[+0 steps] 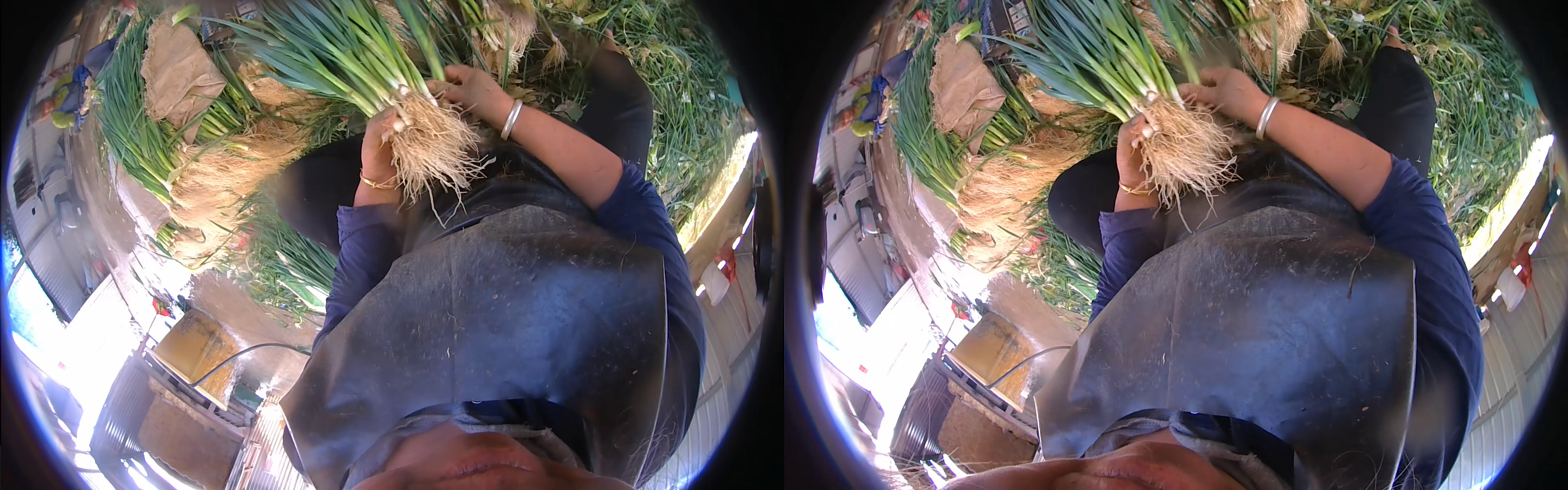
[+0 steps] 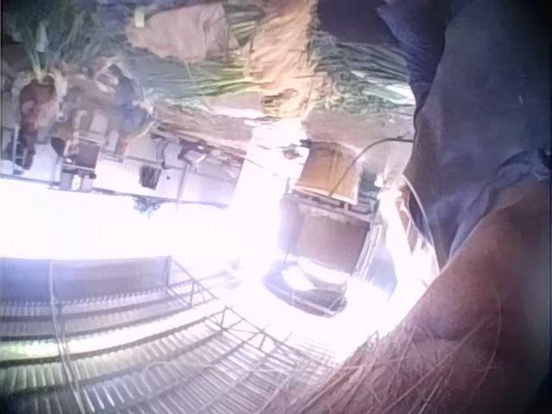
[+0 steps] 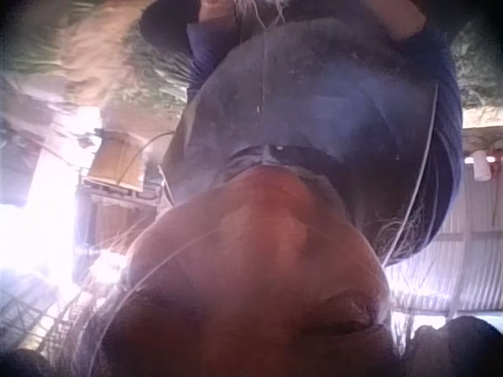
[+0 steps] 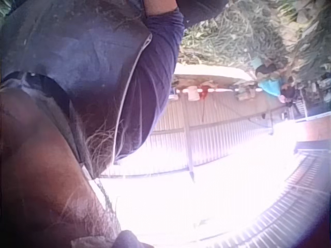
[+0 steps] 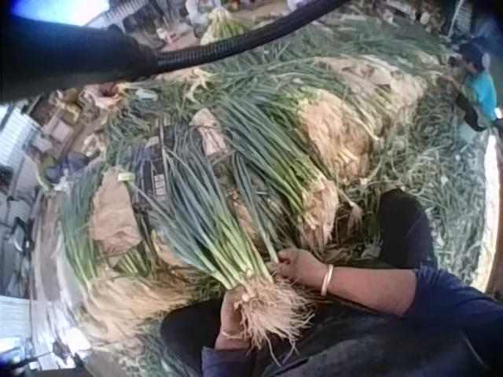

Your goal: The person processes scallions by hand, picking up bunches, removing outer leaves and dirt, and placing the cleaned bunches onto a large pile on the floor.

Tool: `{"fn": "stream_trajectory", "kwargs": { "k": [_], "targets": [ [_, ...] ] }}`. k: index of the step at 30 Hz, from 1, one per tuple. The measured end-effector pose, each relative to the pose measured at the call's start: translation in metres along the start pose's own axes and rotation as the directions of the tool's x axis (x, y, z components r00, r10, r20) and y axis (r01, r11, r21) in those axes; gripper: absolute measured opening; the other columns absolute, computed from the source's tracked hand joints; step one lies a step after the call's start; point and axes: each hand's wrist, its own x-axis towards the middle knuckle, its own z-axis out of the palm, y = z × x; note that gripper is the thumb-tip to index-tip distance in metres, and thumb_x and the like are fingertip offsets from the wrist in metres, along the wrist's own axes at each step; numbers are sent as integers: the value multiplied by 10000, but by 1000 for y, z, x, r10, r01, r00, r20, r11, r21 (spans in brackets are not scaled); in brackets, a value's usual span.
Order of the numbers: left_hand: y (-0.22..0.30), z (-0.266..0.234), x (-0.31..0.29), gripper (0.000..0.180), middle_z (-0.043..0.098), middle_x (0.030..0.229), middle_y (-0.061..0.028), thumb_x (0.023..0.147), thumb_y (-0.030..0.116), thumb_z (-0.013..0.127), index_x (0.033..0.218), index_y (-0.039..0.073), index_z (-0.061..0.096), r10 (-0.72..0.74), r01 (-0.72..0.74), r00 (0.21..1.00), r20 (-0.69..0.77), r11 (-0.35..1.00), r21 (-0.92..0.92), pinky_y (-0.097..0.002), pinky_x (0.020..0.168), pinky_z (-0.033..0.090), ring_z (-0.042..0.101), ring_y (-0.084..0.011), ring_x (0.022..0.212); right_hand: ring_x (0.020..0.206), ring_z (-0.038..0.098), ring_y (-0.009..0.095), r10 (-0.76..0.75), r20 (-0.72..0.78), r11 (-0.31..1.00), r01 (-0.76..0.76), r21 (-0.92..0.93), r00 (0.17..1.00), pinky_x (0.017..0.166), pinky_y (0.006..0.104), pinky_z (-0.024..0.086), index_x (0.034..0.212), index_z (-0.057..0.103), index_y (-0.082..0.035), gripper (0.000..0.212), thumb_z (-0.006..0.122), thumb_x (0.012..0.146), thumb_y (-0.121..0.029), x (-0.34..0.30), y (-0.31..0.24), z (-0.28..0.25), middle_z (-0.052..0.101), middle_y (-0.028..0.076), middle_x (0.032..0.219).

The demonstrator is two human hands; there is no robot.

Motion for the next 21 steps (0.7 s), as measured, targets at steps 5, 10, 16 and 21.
{"fn": "stream_trajectory", "kwargs": {
  "k": [5,10,16,21],
  "targets": [
    [-14,-18,8,469,605,998,-187,805,286,569,1112,-64,516,-50,52,997,-55,998,33,-407,808,510,608,-305,909,630,580,129,47,103,677,-108,728,994,594,276,488,875,558,-68,220,624,853,-277,37,-12,-18,601,8,742],
    [-14,-14,3,350,619,893,-118,786,243,556,950,-66,576,15,-1,981,-193,997,73,-321,707,501,610,-211,780,611,590,116,-15,-77,1000,14,-13,997,567,254,483,822,557,-58,250,564,890,-298,19,-22,-21,621,22,716],
    [-15,-22,5,481,589,1054,-205,811,284,532,1115,-89,508,-16,18,1000,-25,998,61,-387,816,496,596,-290,933,785,598,326,-195,323,799,341,-495,926,698,397,475,843,607,-21,238,515,879,-237,-25,79,0,587,172,857],
    [-3,27,-6,647,468,1243,-272,778,323,546,1295,-25,374,7,-10,998,-58,999,-51,-418,890,460,529,-325,1059,896,598,332,-61,355,603,318,-731,933,758,427,477,947,610,-24,287,514,841,-273,-10,34,-3,614,170,953]
  ]
}}
